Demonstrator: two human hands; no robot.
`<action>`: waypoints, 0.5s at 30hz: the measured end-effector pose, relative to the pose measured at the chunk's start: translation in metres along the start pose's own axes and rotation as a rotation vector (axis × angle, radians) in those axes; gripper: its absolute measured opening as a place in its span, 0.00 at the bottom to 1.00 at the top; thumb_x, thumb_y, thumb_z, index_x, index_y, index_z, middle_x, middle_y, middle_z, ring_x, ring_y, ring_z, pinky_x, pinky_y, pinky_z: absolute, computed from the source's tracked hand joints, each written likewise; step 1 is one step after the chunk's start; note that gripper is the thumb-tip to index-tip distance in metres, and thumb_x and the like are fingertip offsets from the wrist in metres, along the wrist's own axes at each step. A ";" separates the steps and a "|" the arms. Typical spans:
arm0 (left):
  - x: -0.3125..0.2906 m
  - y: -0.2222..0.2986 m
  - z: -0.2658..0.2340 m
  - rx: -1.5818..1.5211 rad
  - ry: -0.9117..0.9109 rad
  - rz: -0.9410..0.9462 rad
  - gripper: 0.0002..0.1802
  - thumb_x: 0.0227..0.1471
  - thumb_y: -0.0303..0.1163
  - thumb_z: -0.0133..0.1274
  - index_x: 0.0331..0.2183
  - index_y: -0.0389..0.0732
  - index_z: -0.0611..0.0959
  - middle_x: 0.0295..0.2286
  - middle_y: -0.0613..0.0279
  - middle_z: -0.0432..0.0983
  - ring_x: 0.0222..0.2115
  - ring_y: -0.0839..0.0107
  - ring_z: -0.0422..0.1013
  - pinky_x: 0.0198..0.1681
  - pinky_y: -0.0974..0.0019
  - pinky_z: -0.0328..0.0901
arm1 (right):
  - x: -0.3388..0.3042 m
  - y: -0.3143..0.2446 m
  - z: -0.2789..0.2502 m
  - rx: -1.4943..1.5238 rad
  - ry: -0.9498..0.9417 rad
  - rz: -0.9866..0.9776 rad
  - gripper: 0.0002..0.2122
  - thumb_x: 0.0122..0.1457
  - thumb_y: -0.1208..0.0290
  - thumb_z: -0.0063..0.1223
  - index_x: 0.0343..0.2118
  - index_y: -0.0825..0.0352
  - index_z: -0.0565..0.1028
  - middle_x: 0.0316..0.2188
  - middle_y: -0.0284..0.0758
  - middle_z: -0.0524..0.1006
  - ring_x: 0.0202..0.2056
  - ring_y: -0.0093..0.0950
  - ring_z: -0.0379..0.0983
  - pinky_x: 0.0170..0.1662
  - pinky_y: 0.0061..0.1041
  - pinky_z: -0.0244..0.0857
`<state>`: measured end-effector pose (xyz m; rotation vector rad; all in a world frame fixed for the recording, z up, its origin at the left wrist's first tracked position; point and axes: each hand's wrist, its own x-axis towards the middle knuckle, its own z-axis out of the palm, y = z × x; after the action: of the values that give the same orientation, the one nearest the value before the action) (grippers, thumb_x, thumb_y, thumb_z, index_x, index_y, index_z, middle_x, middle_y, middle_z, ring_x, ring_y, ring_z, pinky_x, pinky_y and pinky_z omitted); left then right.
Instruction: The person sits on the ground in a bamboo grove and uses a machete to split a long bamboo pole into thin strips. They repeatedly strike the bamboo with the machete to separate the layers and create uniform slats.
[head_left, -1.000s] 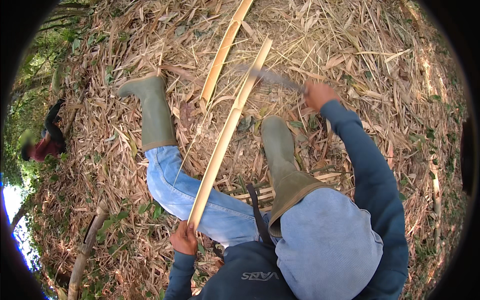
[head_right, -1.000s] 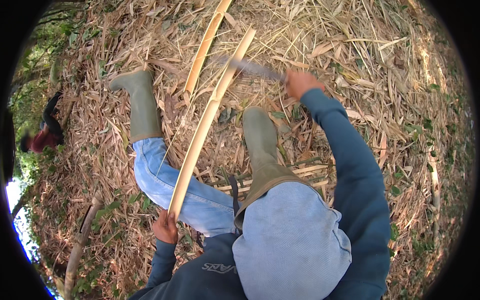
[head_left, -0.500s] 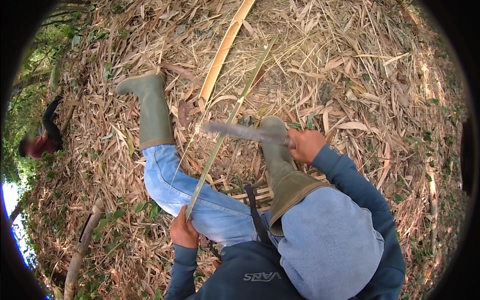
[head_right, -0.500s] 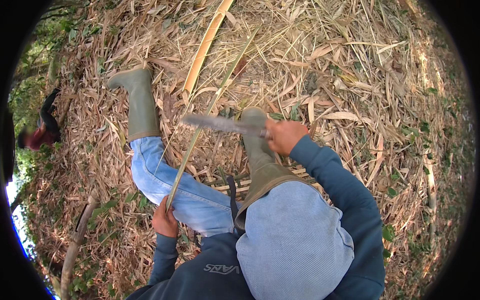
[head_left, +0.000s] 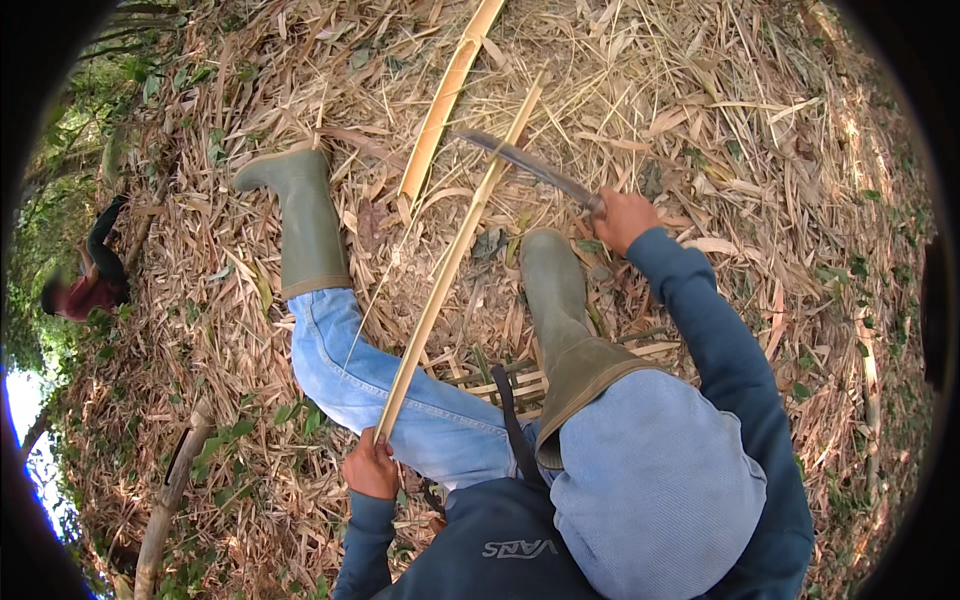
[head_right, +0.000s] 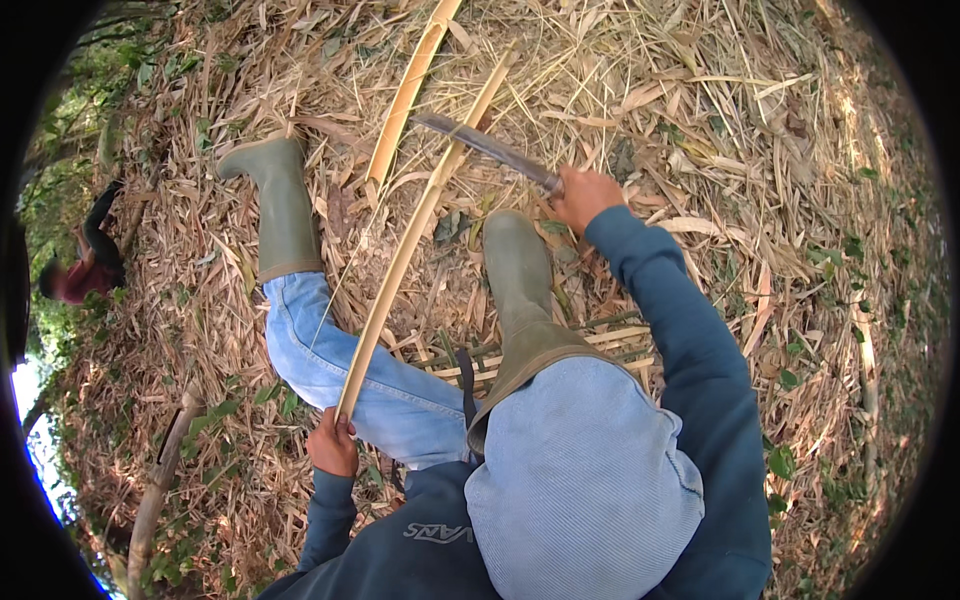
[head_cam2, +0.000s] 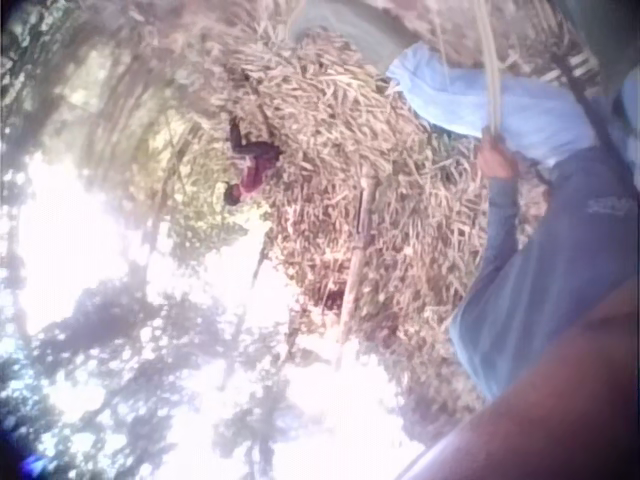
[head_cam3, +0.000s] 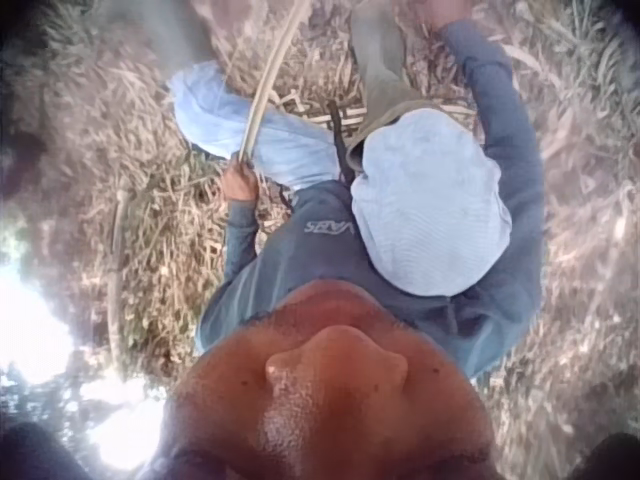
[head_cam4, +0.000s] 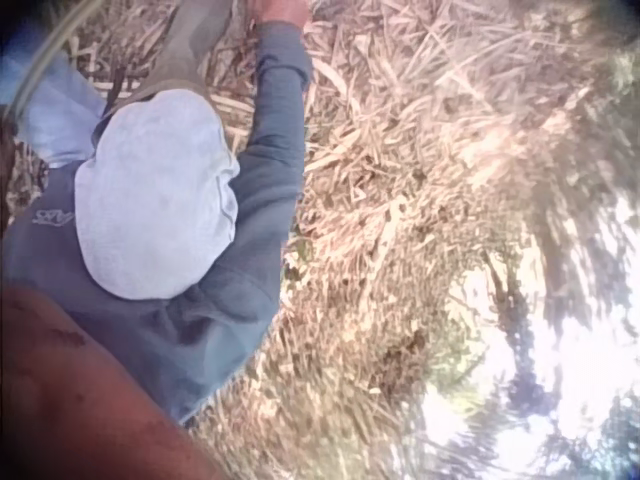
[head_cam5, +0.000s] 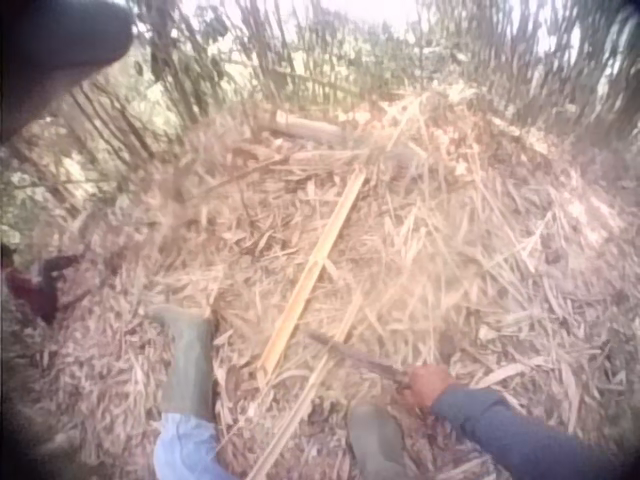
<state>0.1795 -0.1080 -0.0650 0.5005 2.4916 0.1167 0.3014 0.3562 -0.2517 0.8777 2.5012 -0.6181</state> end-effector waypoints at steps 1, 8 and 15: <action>-0.004 -0.001 -0.003 0.009 0.007 -0.022 0.07 0.57 0.27 0.45 0.29 0.38 0.76 0.15 0.56 0.72 0.17 0.51 0.70 0.22 0.54 0.61 | -0.011 -0.018 -0.013 0.000 -0.071 -0.043 0.11 0.55 0.62 0.51 0.37 0.62 0.71 0.27 0.45 0.78 0.30 0.44 0.77 0.36 0.44 0.71; -0.018 -0.023 -0.007 -0.101 -0.085 -0.033 0.10 0.58 0.31 0.44 0.32 0.38 0.79 0.16 0.57 0.73 0.16 0.55 0.72 0.22 0.56 0.64 | 0.062 0.015 -0.011 0.035 -0.018 0.233 0.12 0.56 0.62 0.52 0.39 0.62 0.73 0.31 0.45 0.79 0.36 0.42 0.78 0.42 0.42 0.71; -0.012 -0.038 -0.006 -0.409 -0.304 -0.167 0.16 0.60 0.36 0.45 0.35 0.31 0.79 0.15 0.63 0.72 0.15 0.78 0.66 0.21 0.71 0.62 | 0.009 -0.052 -0.016 -0.025 -0.184 -0.056 0.14 0.56 0.63 0.51 0.43 0.63 0.72 0.32 0.42 0.79 0.37 0.42 0.78 0.43 0.41 0.72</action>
<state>0.1733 -0.1473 -0.0610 0.1252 2.1234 0.4391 0.2570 0.3322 -0.2296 0.7093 2.3691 -0.6532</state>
